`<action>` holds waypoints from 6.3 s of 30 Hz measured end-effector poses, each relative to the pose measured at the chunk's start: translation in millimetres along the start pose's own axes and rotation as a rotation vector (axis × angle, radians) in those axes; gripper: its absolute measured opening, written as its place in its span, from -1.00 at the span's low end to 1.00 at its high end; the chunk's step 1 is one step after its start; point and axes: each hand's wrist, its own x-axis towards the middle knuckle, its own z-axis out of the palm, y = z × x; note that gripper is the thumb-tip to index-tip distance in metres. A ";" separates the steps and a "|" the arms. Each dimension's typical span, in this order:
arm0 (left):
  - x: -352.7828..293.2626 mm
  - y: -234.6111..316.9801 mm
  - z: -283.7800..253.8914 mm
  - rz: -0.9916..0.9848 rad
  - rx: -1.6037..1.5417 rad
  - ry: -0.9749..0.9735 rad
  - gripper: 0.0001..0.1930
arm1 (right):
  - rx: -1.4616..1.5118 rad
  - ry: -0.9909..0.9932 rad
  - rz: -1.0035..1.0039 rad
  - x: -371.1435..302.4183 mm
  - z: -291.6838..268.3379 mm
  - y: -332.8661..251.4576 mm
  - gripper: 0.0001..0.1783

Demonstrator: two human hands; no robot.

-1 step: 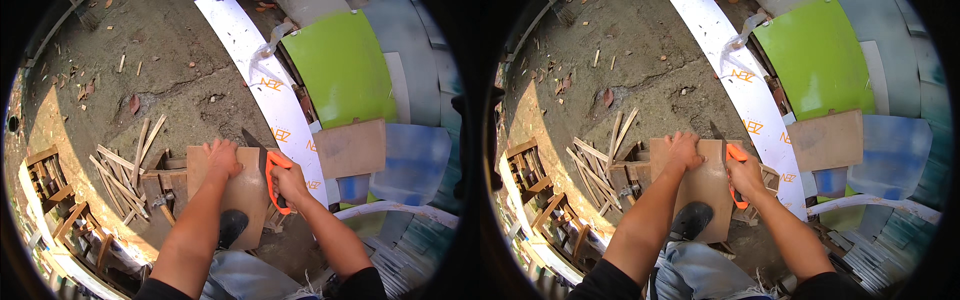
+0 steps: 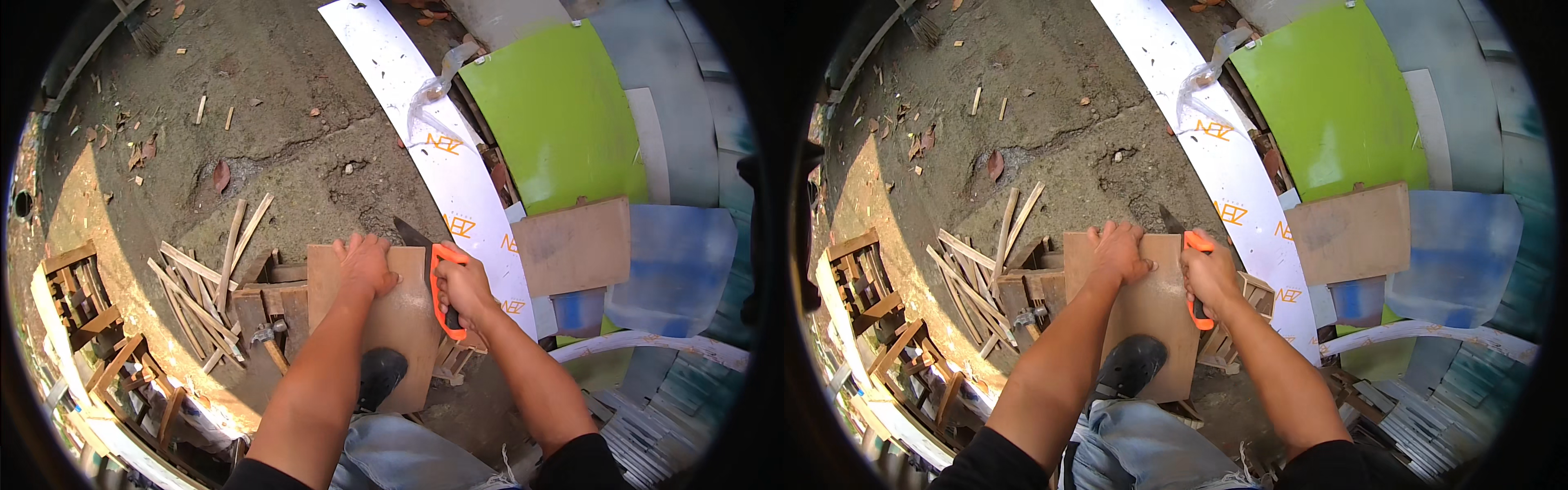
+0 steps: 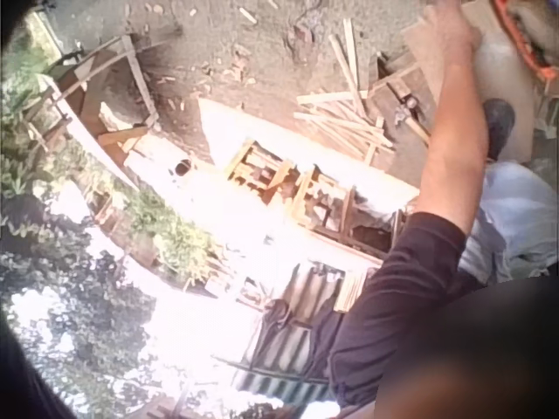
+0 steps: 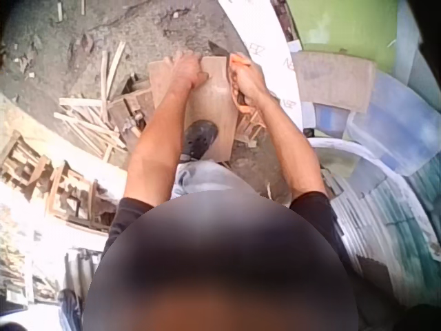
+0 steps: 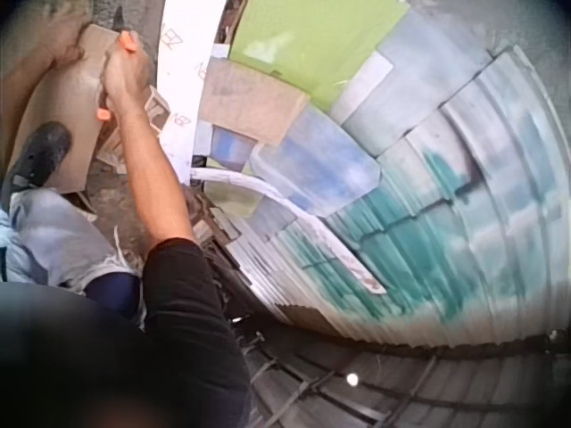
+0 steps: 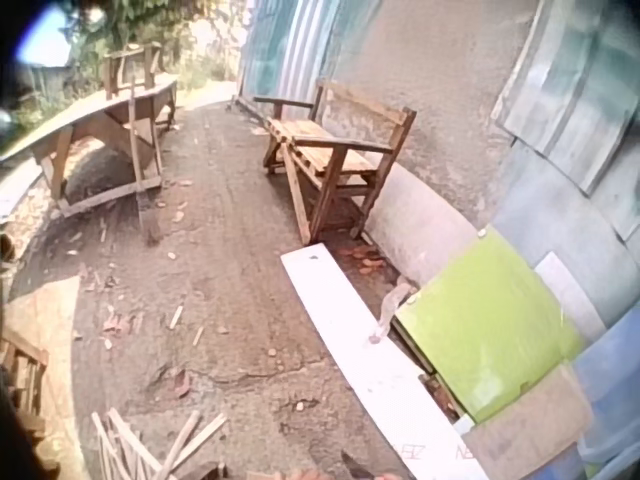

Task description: The person saws a rectangular piece of plywood, then uses a hammer and nail to attach a small wooden block to the cut piece. The person hammers the nail into the block multiple times to secure it.

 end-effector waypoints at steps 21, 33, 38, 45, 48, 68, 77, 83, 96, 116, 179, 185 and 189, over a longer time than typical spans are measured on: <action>-0.6 -0.1 -5.5 0.015 0.005 -0.010 -0.36 | -0.058 0.031 -0.100 -5.6 -6.4 22.7 -0.21; 2.2 0.5 -1.4 0.003 0.014 -0.001 -0.36 | -0.099 -0.152 -0.201 -128.1 -85.8 85.4 -0.15; 0.9 3.4 -3.1 0.006 0.009 -0.017 -0.34 | -0.143 -0.034 -0.090 -25.4 -39.8 35.5 -0.18; -8.0 3.0 -9.5 0.017 0.027 0.018 -0.37 | -0.060 0.035 -0.096 -44.7 -23.3 46.5 -0.18; -2.4 5.9 -10.5 -0.013 0.011 -0.052 -0.38 | 0.016 -0.024 -0.119 -121.1 -69.8 79.6 -0.16; 0.6 1.8 -6.4 0.025 0.019 -0.017 -0.33 | -0.009 -0.022 -0.127 -121.9 -73.3 84.4 -0.14; -2.9 1.7 -4.8 0.009 0.039 -0.016 -0.34 | -0.094 -0.014 -0.105 5.2 -17.6 35.7 -0.18; -1.7 1.4 -7.0 0.025 0.054 0.041 -0.30 | -0.056 -0.020 -0.173 -48.9 -29.0 38.5 -0.17; -1.7 8.7 -9.7 0.010 0.051 -0.003 -0.38 | 0.004 -0.056 -0.055 -50.2 -44.3 15.9 -0.10; -2.6 -1.4 3.3 0.036 0.063 0.106 -0.16 | 0.590 0.113 -0.603 -300.1 -151.1 106.4 -0.07; -126.5 -53.5 73.8 0.011 0.553 0.160 0.34 | -1.166 0.593 -0.347 212.8 -309.2 472.6 -0.12; -130.4 -56.4 74.9 0.053 0.560 0.195 0.28 | -1.050 0.488 -0.407 233.0 -315.5 521.5 0.05; -132.4 -65.6 73.1 0.138 0.584 0.204 0.15 | -1.142 0.532 -0.254 231.7 -298.3 506.2 0.06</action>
